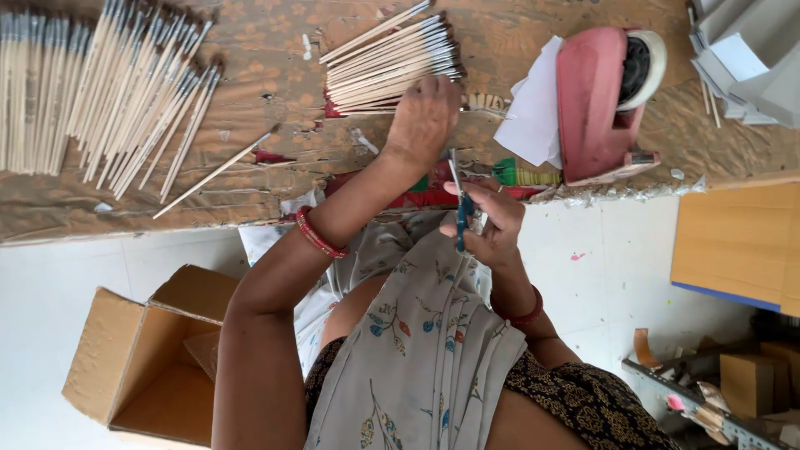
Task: Assembling paintbrush heads and handles and trimming components.
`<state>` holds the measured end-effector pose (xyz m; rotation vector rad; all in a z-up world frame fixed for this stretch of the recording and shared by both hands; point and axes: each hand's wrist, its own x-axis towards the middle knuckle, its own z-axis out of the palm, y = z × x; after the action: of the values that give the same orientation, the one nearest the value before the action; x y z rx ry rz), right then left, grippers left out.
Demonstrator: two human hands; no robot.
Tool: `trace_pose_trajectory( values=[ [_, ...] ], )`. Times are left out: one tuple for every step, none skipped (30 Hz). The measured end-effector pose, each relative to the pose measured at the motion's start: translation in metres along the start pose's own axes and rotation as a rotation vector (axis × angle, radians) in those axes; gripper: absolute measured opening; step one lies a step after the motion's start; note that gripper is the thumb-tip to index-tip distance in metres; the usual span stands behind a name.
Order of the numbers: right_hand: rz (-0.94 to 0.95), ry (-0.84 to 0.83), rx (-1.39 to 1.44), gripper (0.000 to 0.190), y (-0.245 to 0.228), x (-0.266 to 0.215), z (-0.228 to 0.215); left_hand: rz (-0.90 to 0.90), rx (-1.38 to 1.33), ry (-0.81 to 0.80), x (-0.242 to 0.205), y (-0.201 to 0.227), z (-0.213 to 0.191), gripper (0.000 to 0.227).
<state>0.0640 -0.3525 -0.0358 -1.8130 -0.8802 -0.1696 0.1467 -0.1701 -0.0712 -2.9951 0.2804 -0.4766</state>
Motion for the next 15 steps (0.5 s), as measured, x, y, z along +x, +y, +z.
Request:
trace_pose_trajectory(
  values=[
    [0.002, 0.018, -0.017, 0.059, -0.002, 0.002, 0.000, 0.021, -0.006, 0.013, 0.000, -0.001, -0.001, 0.017],
    [0.024, -0.007, -0.009, 0.059, -0.003, 0.004, -0.001, 0.009, -0.007, 0.012, 0.000, -0.001, -0.002, 0.016],
    [0.052, -0.036, 0.002, 0.059, -0.006, 0.005, -0.001, -0.003, -0.011, 0.005, -0.002, -0.001, -0.003, 0.015],
    [0.060, -0.020, -0.014, 0.059, -0.006, 0.007, -0.002, 0.016, -0.021, 0.013, -0.001, -0.001, -0.001, 0.015],
    [0.019, -0.035, 0.021, 0.060, -0.007, 0.007, -0.001, 0.033, -0.020, 0.063, -0.004, 0.000, 0.002, 0.012],
    [-0.022, -0.049, 0.056, 0.060, -0.007, 0.008, -0.001, 0.049, -0.020, 0.115, -0.006, 0.000, 0.006, 0.010],
    [-0.008, -0.038, 0.049, 0.060, -0.008, 0.008, -0.001, 0.065, -0.029, 0.110, -0.007, 0.000, 0.002, 0.010],
    [-0.014, -0.053, 0.022, 0.059, -0.008, 0.008, 0.000, 0.098, -0.020, 0.171, -0.008, -0.001, -0.001, 0.015],
    [-0.017, -0.070, -0.001, 0.058, -0.009, 0.007, 0.000, 0.128, -0.013, 0.227, -0.011, -0.002, -0.003, 0.020],
    [0.001, -0.062, -0.004, 0.058, -0.011, 0.006, 0.001, 0.142, -0.024, 0.218, -0.011, -0.003, 0.003, 0.020],
    [0.011, -0.087, -0.004, 0.058, -0.013, 0.007, 0.001, 0.135, -0.062, 0.175, -0.009, -0.005, 0.009, 0.017],
    [0.022, -0.111, -0.003, 0.057, -0.015, 0.009, 0.001, 0.129, -0.099, 0.131, -0.007, -0.007, 0.014, 0.014],
    [0.026, -0.107, -0.009, 0.057, -0.013, 0.007, 0.000, 0.136, -0.104, 0.132, -0.006, -0.011, 0.001, 0.014],
    [0.001, -0.102, -0.009, 0.057, -0.013, 0.005, -0.001, 0.148, -0.152, 0.207, -0.005, -0.016, -0.012, 0.025],
    [-0.034, -0.096, -0.007, 0.058, -0.010, 0.007, 0.000, 0.158, -0.193, 0.286, -0.003, -0.024, -0.026, 0.036]
  ],
)
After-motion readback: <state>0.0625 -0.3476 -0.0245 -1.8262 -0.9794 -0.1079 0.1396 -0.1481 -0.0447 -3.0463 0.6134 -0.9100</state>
